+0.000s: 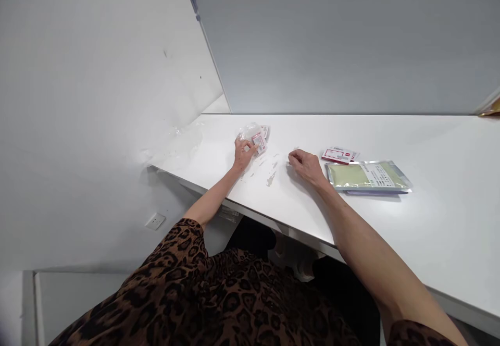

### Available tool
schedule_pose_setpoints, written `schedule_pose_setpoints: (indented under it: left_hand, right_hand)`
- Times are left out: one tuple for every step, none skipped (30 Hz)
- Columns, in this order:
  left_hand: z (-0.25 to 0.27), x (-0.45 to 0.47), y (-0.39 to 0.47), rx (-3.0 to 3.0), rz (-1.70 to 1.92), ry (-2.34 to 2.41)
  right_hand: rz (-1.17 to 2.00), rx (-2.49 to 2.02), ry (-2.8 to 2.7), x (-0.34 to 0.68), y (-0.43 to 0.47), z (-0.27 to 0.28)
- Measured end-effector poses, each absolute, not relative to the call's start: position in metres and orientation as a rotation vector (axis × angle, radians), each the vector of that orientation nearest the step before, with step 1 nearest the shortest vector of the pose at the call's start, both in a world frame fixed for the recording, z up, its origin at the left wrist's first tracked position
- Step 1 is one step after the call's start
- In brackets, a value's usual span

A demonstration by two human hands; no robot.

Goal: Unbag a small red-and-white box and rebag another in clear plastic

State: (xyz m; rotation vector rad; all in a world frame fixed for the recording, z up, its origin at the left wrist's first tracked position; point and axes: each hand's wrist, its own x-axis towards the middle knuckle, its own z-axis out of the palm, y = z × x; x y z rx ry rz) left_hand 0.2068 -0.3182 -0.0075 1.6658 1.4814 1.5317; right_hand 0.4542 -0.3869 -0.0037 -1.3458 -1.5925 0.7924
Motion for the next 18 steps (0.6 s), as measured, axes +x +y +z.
schedule_pose_setpoints:
  left_hand:
    - [-0.007,0.211,-0.324,1.671,1.542,1.423]
    - [-0.007,0.215,-0.329,1.664,1.560,1.367]
    - [-0.007,0.220,-0.333,1.643,1.579,1.314]
    - [-0.008,0.226,-0.335,1.607,1.596,1.276]
    - [-0.008,0.233,-0.337,1.562,1.598,1.243]
    - [-0.008,0.241,-0.337,1.511,1.587,1.208]
    - [-0.008,0.250,-0.337,1.460,1.568,1.174]
    - [-0.006,0.259,-0.336,1.409,1.549,1.139]
    - [-0.005,0.269,-0.335,1.361,1.531,1.101]
    - [-0.002,0.278,-0.333,1.320,1.512,1.060]
    - [0.002,0.286,-0.330,1.283,1.493,1.016]
    - [0.006,0.293,-0.328,1.249,1.466,0.972]
    - [0.010,0.298,-0.326,1.217,1.431,0.930]
    - [0.013,0.302,-0.324,1.185,1.396,0.893]
    - [0.016,0.305,-0.323,1.149,1.371,0.866]
    - [0.018,0.306,-0.322,1.103,1.362,0.851]
    - [0.018,0.306,-0.322,1.046,1.363,0.843]
    - [0.018,0.306,-0.322,0.986,1.372,0.838]
  right_hand:
    - [0.802,-1.330,-1.591,0.454,-0.386,-0.004]
    - [0.813,-1.317,-1.585,0.453,-0.385,-0.005]
    - [0.824,-1.301,-1.578,0.452,-0.384,-0.005]
    - [0.838,-1.281,-1.571,0.451,-0.385,-0.005]
    - [0.859,-1.257,-1.563,0.450,-0.385,-0.004]
    - [0.888,-1.229,-1.552,0.449,-0.386,-0.004]
    - [0.927,-1.201,-1.535,0.448,-0.386,-0.004]
    - [0.970,-1.170,-1.508,0.448,-0.386,-0.004]
    - [1.007,-1.141,-1.470,0.448,-0.386,-0.005]
    - [1.032,-1.119,-1.420,0.448,-0.384,-0.006]
    - [1.050,-1.105,-1.360,0.450,-0.382,-0.007]
    - [1.061,-1.096,-1.290,0.451,-0.379,-0.009]
    - [1.074,-1.095,-1.214,0.454,-0.375,-0.010]
    - [1.092,-1.096,-1.138,0.456,-0.372,-0.012]
    - [1.114,-1.095,-1.066,0.458,-0.369,-0.013]
    - [1.139,-1.087,-1.000,0.460,-0.366,-0.013]
    - [1.162,-1.073,-0.941,0.462,-0.364,-0.014]
    - [1.184,-1.053,-0.884,0.463,-0.362,-0.013]
